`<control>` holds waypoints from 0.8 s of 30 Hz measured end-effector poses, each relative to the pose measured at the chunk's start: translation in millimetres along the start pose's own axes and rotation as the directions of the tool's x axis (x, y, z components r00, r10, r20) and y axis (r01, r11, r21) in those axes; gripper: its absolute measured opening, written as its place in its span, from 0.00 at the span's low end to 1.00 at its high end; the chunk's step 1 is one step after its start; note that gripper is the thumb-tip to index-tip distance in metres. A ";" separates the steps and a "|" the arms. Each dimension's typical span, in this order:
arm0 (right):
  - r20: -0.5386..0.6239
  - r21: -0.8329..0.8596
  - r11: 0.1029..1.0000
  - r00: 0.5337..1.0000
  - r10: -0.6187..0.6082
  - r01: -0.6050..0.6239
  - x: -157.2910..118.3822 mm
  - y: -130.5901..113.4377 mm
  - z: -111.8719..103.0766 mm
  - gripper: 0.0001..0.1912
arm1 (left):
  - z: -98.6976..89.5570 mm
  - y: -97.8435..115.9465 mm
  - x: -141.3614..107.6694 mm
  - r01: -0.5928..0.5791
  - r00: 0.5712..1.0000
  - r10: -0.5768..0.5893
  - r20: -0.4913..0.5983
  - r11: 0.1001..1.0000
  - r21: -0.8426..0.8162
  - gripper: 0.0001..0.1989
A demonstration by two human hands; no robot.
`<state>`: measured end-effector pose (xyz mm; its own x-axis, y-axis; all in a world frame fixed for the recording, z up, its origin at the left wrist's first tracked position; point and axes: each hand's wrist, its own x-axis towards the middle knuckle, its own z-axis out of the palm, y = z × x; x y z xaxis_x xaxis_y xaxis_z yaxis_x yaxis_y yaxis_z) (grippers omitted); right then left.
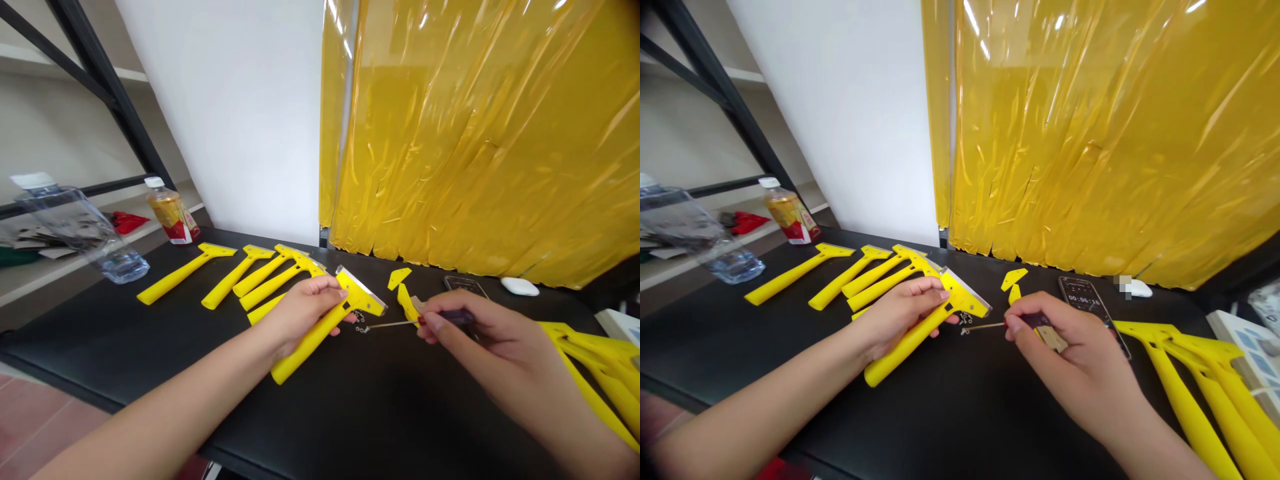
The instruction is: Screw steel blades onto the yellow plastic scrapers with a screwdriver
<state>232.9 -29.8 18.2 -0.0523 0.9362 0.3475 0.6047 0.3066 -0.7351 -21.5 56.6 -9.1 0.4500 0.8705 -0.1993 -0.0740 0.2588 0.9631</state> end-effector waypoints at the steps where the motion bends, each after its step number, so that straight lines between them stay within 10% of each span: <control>1: -0.047 0.035 0.999 0.999 0.022 -0.021 -0.8 -1.5 -1.9 0.10 | 0.7 -0.4 -0.6 0.032 0.999 -0.032 0.020 0.999 -0.001 0.11; 7: -0.196 0.143 0.988 0.977 0.080 -0.052 -3.9 -12.9 2.0 0.10 | 5.9 -0.7 -5.5 0.219 0.964 -0.220 0.149 0.975 0.020 0.12; 24: -0.063 -0.162 0.984 0.994 -0.086 0.075 -0.4 3.1 3.6 0.11 | 6.6 -2.0 -6.6 0.280 0.939 -0.280 0.199 0.960 0.027 0.15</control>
<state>231.9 -28.6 13.7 -0.0539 0.8939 0.4449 0.7197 0.3437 -0.6032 -18.4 47.6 -8.5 0.6208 0.6616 -0.4206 0.0793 0.4808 0.8733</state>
